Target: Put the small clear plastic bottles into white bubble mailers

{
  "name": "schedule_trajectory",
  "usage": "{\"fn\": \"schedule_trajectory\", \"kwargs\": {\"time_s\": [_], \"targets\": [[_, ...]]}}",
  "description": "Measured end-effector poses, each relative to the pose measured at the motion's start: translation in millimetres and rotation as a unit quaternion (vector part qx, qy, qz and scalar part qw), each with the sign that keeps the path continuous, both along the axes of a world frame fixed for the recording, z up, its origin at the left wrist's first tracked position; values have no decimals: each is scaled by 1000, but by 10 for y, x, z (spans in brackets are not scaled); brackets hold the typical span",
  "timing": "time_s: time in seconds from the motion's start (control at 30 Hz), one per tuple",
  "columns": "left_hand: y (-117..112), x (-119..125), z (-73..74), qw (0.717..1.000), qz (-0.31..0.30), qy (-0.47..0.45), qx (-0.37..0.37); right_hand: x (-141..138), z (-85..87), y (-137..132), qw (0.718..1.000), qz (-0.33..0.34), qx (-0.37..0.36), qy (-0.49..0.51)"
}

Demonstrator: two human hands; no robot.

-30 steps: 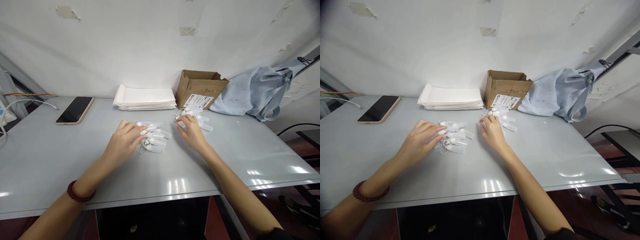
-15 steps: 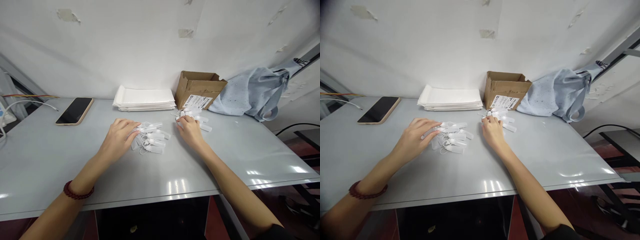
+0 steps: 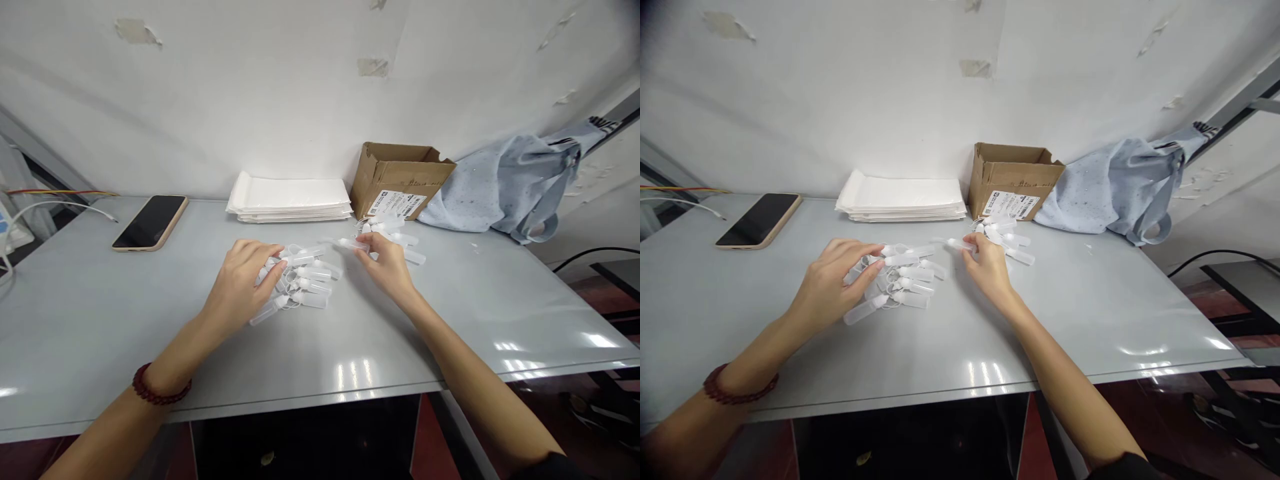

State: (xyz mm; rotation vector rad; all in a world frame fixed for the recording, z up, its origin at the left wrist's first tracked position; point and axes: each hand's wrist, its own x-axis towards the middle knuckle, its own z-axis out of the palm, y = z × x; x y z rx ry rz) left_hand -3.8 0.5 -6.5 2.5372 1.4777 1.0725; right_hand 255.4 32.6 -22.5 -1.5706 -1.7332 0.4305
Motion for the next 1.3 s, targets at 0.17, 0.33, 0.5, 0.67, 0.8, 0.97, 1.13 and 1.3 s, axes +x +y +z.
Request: {"fn": "schedule_trajectory", "kwargs": {"time_s": [0.17,0.33,0.5,0.67,0.8,0.97,1.13,1.3], "targets": [[-9,28,-18,1000,-11,-11,3,-72,185,-122,980,31,-82,179],[-62,82,-10,999,-26,-32,-31,-124,253,-193,947,99,-130,278],[-104,116,30,990,-5,-91,-106,-148,265,-229,899,213,-181,338],[-123,108,70,981,17,-141,-129,-174,260,-260,891,244,-199,327],[-130,112,93,980,5,-154,-123,-174,253,-266,896,243,-201,314],[-135,132,99,977,-23,-165,-135,-177,257,-269,895,241,-200,318],[-144,144,74,968,-30,-183,-170,-204,255,-283,897,240,-198,314],[-146,146,68,959,-30,-204,-196,-232,263,-309,897,247,-203,305]]}}
